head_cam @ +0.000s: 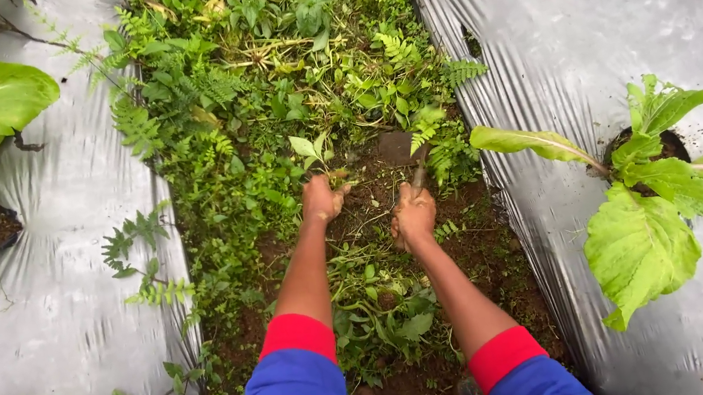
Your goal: The person removes weeds from a garden bed by hand and with a small hand hoe. They pull weeds from the soil between rows of cabbage plants growing through plastic mulch, occasionally using the hoe to loosen the soil and uproot weeds before discarding them.
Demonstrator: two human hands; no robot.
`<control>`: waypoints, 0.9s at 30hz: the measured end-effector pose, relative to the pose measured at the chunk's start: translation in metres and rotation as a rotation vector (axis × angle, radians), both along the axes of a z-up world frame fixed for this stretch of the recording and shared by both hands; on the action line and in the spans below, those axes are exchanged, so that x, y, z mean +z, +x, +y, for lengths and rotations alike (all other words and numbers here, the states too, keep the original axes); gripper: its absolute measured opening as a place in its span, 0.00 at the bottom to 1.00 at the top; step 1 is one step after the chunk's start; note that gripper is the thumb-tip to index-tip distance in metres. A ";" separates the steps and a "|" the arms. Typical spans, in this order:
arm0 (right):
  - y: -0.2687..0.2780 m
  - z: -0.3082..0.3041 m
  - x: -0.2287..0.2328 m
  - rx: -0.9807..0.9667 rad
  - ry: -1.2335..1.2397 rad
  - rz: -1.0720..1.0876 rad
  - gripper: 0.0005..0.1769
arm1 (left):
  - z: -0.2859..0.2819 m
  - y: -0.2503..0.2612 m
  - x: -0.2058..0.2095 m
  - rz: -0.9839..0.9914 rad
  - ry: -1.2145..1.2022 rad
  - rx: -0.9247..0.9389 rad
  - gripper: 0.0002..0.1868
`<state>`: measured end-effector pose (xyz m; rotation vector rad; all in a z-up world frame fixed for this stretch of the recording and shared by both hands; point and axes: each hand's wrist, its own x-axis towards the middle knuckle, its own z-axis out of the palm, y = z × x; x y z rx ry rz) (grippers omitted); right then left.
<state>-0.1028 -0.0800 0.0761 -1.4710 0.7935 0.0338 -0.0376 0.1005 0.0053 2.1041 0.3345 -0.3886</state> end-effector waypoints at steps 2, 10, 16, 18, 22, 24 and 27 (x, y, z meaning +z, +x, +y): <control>0.000 -0.001 0.018 -0.065 0.033 -0.038 0.15 | 0.003 0.003 -0.019 0.051 -0.011 -0.062 0.13; 0.005 -0.012 0.006 -0.035 0.119 -0.004 0.16 | 0.023 -0.012 0.015 0.563 -0.110 -0.545 0.17; 0.004 -0.009 -0.005 -0.010 0.111 0.021 0.13 | 0.022 -0.022 0.032 0.865 0.108 -0.753 0.23; 0.000 -0.013 0.007 -0.087 0.102 -0.027 0.13 | 0.029 -0.023 0.011 0.819 -0.105 -0.495 0.32; -0.002 -0.002 0.012 -0.130 0.108 -0.018 0.12 | 0.015 -0.012 0.034 0.463 0.262 -0.499 0.44; 0.000 -0.009 0.015 0.002 0.165 0.049 0.15 | 0.011 -0.004 0.041 0.307 0.403 -0.434 0.54; -0.004 -0.013 0.013 -0.065 0.108 -0.013 0.15 | 0.005 -0.015 0.086 0.095 0.385 -0.359 0.61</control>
